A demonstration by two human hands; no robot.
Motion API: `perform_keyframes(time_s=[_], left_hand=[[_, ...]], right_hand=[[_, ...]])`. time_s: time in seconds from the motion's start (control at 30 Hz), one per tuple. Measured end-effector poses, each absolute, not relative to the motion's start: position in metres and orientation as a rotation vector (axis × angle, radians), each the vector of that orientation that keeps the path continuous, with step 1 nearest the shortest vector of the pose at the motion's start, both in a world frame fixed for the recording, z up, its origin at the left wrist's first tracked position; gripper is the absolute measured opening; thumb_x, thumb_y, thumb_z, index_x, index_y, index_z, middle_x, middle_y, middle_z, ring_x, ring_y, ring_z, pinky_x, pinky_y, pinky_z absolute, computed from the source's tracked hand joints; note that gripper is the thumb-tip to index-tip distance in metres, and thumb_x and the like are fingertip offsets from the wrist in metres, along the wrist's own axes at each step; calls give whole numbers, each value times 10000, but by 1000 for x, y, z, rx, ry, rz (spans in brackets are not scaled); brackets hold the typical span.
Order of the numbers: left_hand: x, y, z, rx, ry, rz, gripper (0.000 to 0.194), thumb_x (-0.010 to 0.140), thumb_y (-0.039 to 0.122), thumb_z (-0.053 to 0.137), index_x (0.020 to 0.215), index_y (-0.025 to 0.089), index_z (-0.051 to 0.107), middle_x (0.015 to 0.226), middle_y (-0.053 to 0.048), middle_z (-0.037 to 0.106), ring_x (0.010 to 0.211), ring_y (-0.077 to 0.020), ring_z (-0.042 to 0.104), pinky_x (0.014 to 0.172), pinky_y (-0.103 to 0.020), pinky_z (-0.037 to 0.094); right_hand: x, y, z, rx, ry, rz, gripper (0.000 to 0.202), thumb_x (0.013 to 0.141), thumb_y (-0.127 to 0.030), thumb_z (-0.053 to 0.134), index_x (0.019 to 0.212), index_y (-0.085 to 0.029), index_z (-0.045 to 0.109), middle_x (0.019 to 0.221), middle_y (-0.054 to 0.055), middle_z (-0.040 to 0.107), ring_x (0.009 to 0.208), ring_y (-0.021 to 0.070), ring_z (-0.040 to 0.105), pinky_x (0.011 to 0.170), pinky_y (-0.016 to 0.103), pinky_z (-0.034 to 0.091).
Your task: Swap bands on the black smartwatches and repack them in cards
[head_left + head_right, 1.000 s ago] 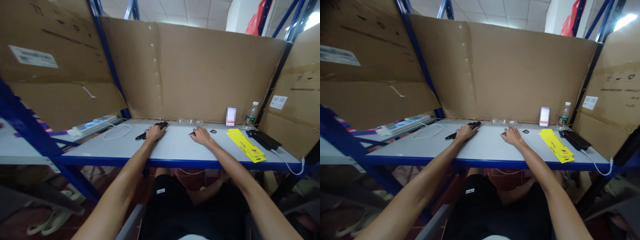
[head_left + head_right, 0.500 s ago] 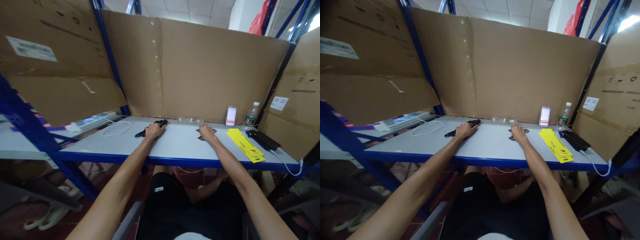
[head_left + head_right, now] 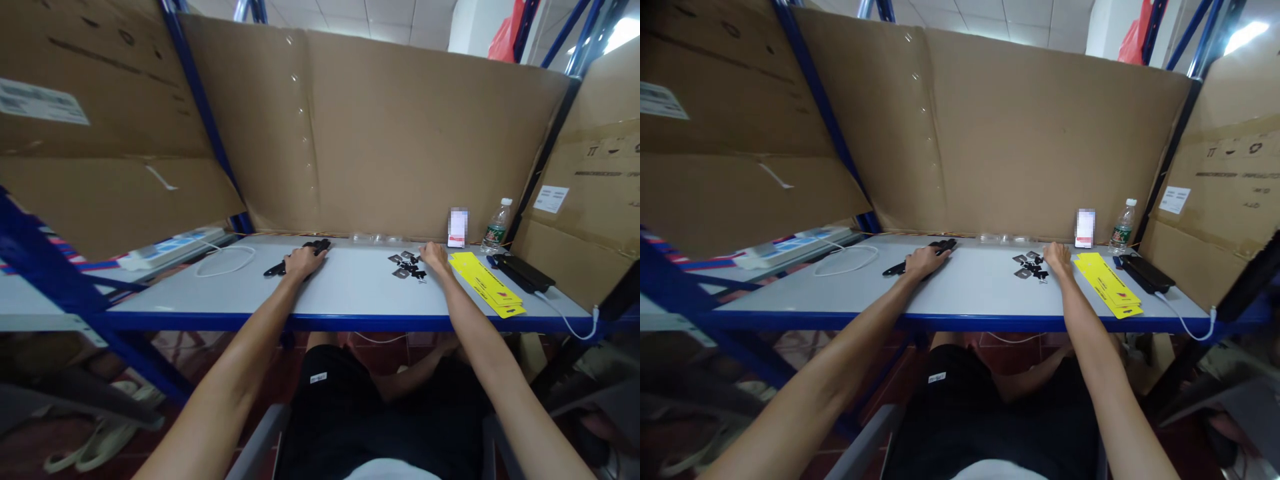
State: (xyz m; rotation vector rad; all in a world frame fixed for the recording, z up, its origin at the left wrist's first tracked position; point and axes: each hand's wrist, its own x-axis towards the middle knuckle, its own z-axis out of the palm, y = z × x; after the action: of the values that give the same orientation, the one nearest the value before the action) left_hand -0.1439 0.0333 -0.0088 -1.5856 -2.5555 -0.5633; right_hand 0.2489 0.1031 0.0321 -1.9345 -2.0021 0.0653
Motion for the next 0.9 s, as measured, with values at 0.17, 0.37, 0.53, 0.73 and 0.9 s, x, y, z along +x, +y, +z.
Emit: perform_keyframes(time_s=[0.17, 0.37, 0.53, 0.73, 0.9], left_hand=[[-147, 35, -11, -1578, -2547, -562, 643, 938, 644, 453, 1341, 219, 718, 1288, -208, 721, 1228, -420, 628, 1025, -550, 435], [-145, 34, -10, -1572, -2562, -557, 631, 945, 649, 449, 1330, 230, 721, 1278, -204, 725, 1218, -416, 638, 1022, -542, 440], [-144, 33, -9, -1572, -2554, -552, 627, 952, 635, 448, 1338, 218, 712, 1289, -205, 720, 1236, -415, 630, 1035, -540, 433], [-143, 32, -8, -1577, -2555, -553, 634, 949, 642, 447, 1325, 212, 722, 1299, -210, 716, 1242, -419, 628, 1036, -548, 433], [-142, 30, -8, -1591, -2542, -561, 631, 951, 635, 432, 1327, 218, 720, 1292, -210, 717, 1243, -416, 630, 1040, -556, 429]], right_hand=[[243, 106, 31, -1905, -2061, 157, 440, 1034, -453, 518, 1237, -148, 762, 1291, 233, 713, 1230, 311, 671, 929, 335, 479], [241, 106, 36, -1799, -2039, 242, 351, 1025, -421, 543, 1067, -204, 816, 1128, 149, 784, 1103, 245, 719, 836, 264, 479], [240, 107, 35, -1730, -2064, 221, 235, 960, -340, 630, 1006, -210, 820, 1049, 115, 797, 1027, 229, 719, 760, 240, 460], [236, 115, 26, -1502, -2304, 425, 200, 888, -346, 716, 987, -201, 812, 923, 40, 786, 839, 168, 693, 667, 207, 429], [235, 122, 21, -1503, -2193, 617, 257, 949, -353, 639, 1066, -166, 772, 787, 29, 752, 611, 123, 630, 569, 199, 416]])
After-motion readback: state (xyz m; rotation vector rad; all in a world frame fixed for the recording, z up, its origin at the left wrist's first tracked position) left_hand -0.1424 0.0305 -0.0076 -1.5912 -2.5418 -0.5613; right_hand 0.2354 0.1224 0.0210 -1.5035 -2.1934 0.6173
